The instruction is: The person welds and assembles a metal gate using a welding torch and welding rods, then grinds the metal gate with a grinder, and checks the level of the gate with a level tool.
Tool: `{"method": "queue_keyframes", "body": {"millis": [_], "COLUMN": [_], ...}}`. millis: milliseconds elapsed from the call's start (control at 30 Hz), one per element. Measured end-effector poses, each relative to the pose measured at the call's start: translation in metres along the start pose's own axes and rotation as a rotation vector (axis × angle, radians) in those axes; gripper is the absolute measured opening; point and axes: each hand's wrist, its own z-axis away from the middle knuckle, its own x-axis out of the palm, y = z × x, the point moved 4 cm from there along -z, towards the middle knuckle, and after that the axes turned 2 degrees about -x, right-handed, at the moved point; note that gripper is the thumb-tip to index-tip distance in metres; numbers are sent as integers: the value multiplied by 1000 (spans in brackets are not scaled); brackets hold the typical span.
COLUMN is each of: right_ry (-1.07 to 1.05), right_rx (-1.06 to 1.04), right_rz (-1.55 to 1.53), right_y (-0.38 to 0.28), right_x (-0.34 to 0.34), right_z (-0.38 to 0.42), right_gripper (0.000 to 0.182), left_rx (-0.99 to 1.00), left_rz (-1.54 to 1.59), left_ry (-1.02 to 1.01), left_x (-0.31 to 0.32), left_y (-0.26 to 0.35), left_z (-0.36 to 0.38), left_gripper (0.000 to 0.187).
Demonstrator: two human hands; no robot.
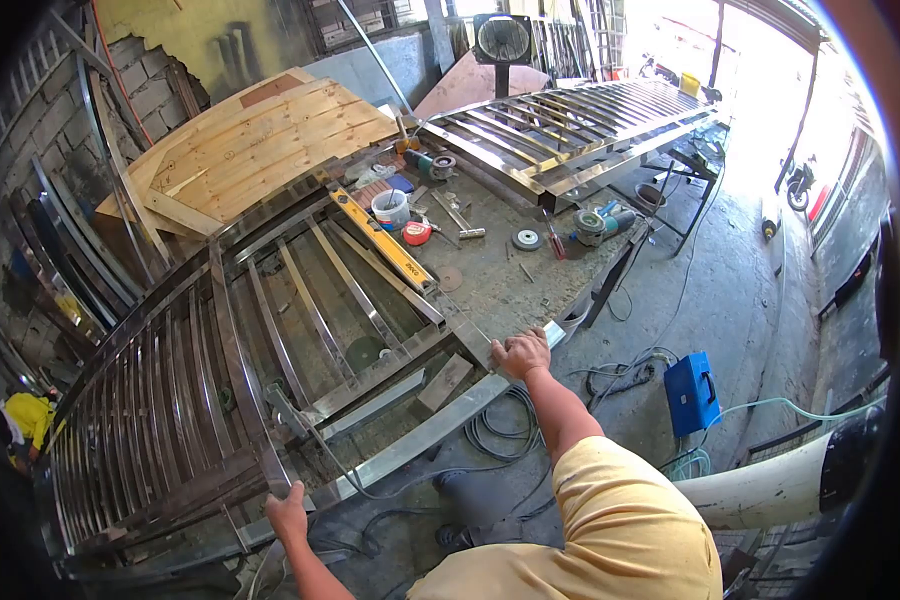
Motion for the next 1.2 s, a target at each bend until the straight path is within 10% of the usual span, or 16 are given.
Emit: {"method": "queue_keyframes", "body": {"millis": [733, 833, 900, 1000, 1200], "right_ry": [29, 29, -1, -155, 13], "right_rx": [-207, -298, -438, -604, -741], "right_rz": [-60, -115, -214, -446, -475], "right_y": [9, 13, 22, 43, 187], "right_x": [0, -14, -29, -32, -51], "right_z": [1, 4, 7, 3, 25], "right_gripper": [59, 57, 59, 61, 54], "left_rx": [-200, -11, 508, 586, 912], "left_rz": [-793, -521, -396, -629, -674], "left_ry": [213, -28, 305, -382, -866], "left_x": [12, 85, 163, 288, 400], "left_y": [93, 126, 196, 255, 303], "left_z": [53, 85, 168, 255, 387], "left_gripper": [80, 88, 47, 46, 53]}}
